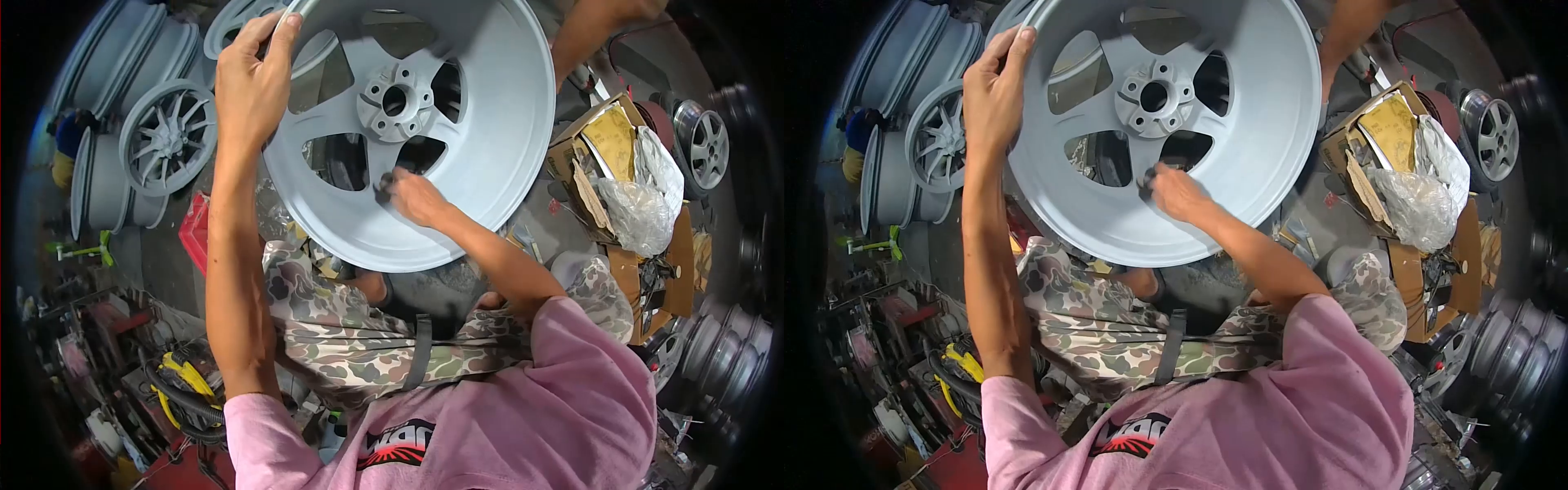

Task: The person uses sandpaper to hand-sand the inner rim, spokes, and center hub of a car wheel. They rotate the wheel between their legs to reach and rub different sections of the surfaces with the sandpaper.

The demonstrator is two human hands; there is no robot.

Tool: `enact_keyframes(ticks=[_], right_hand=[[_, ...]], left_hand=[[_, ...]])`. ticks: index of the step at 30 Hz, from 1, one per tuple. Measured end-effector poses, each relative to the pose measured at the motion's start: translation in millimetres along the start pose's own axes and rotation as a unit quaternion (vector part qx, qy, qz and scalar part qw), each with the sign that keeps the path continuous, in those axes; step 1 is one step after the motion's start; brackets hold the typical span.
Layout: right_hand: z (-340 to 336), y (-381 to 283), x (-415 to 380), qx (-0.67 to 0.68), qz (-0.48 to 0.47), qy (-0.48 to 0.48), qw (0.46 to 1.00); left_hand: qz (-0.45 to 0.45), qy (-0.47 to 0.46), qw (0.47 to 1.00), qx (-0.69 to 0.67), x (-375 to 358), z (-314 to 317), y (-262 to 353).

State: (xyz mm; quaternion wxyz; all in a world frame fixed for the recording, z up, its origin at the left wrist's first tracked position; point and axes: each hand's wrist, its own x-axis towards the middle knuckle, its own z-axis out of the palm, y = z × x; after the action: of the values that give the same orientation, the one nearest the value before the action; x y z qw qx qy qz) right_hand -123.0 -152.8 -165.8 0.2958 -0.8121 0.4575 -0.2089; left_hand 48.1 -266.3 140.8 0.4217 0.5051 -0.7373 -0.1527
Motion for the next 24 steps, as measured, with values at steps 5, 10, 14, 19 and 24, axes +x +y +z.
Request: enact_keyframes(ticks=[5, 10, 14, 19, 24], right_hand=[[-35, -45, 18, -0.018, 0.062, 0.171, 0.983], [-35, 12, -11, -0.005, -0.005, 0.032, 0.999], [-110, 50, -4, 0.16, 0.175, 0.224, 0.945], [-164, 131, 84, -0.056, 0.179, 0.37, 0.91], [-127, 120, 110, -0.031, 0.149, 0.341, 0.928]], left_hand=[[0.035, 0.033, 0.999, -0.001, 2, 3, 0], [0.001, 0.009, 1.0, -0.014, -3, 1, 11], [0.009, 0.001, 1.0, -0.003, 4, 0, 1], [-0.003, 0.013, 1.0, 0.015, -1, 0, 16], [0.003, 0.021, 1.0, 0.007, -3, 2, 17]])
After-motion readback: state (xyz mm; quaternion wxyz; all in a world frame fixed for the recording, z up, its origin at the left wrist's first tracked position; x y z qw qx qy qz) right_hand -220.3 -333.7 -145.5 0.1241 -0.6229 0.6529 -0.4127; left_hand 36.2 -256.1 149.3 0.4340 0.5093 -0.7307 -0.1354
